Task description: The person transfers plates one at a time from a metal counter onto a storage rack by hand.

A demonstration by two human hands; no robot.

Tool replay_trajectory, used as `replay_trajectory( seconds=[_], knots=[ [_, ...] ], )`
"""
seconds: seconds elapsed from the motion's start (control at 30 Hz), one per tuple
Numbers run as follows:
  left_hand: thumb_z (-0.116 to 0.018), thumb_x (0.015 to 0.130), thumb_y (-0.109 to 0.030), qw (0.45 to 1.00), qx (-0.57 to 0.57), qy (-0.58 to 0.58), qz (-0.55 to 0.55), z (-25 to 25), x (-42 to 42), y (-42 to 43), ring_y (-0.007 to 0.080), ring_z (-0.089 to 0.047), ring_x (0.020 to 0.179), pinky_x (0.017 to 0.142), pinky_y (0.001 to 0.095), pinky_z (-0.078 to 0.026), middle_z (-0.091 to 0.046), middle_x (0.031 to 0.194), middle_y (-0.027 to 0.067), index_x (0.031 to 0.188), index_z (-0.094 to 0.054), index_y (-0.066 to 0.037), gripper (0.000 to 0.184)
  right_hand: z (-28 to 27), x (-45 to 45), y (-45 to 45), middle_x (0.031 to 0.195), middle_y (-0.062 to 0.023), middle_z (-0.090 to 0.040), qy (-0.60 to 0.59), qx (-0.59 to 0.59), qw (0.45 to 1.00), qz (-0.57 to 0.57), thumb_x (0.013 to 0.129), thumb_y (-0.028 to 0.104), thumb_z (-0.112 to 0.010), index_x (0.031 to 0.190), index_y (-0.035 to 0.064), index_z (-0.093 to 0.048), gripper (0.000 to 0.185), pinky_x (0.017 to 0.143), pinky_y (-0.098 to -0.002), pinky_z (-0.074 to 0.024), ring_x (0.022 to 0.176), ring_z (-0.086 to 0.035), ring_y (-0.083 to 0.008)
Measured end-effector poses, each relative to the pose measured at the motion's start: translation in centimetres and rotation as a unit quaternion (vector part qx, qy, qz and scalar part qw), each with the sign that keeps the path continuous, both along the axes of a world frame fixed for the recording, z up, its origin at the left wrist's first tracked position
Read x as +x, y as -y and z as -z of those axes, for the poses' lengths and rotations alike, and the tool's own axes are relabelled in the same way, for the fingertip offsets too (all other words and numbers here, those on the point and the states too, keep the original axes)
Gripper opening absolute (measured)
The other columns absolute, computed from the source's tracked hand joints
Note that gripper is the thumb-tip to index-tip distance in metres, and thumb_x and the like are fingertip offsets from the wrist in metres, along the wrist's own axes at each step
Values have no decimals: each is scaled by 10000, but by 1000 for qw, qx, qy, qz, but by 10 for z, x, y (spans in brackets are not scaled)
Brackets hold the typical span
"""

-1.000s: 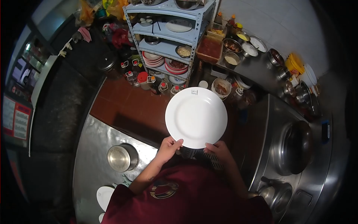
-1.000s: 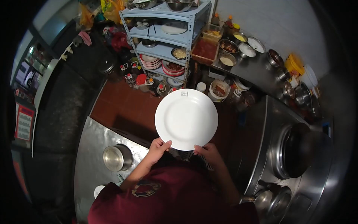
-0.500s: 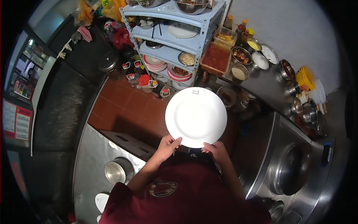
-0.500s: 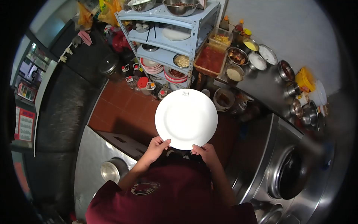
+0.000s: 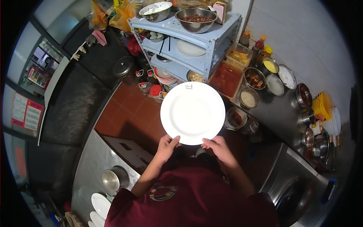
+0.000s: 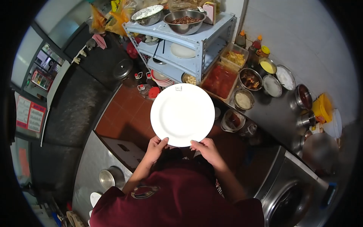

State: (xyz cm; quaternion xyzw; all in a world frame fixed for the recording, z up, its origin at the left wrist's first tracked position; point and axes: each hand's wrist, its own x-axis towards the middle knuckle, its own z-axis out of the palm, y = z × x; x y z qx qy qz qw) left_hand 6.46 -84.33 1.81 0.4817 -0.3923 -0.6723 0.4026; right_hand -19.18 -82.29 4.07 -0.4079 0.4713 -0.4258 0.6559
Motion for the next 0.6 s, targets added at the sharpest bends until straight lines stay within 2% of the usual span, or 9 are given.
replay_trajectory(
  seconds=[0.17,0.27,0.47,0.6],
  knots=[
    [-630,975,-203,998,-22,46,-31,-6,8,24,52,-495,667,622,219,-403,-594,753,-18,954,-641,-14,190,-3,6,31,789,-41,-691,-14,5,999,-37,954,264,-647,943,-13,-715,285,681,-235,-481,715,-612,-81],
    [-630,974,-197,999,0,24,-30,-12,20,47,55,-489,658,620,220,-404,-586,754,-21,962,-641,-13,185,-3,17,54,788,-40,-690,-22,-1,998,-51,954,265,-648,940,-15,-714,288,680,-235,-480,713,-610,-82],
    [-631,972,-187,999,2,-50,-8,-15,52,120,43,-475,648,602,218,-393,-568,735,-31,961,-643,-21,167,-11,53,116,813,-59,-698,-33,5,999,-33,968,270,-627,901,-20,-712,310,714,-239,-480,750,-623,-90],
    [-629,973,-187,999,-30,-7,21,-10,77,191,32,-455,633,570,215,-369,-556,722,-42,964,-650,-30,158,-20,81,169,817,-62,-694,-47,26,999,7,958,269,-637,927,-24,-709,303,714,-250,-481,758,-618,-94]
  ],
)
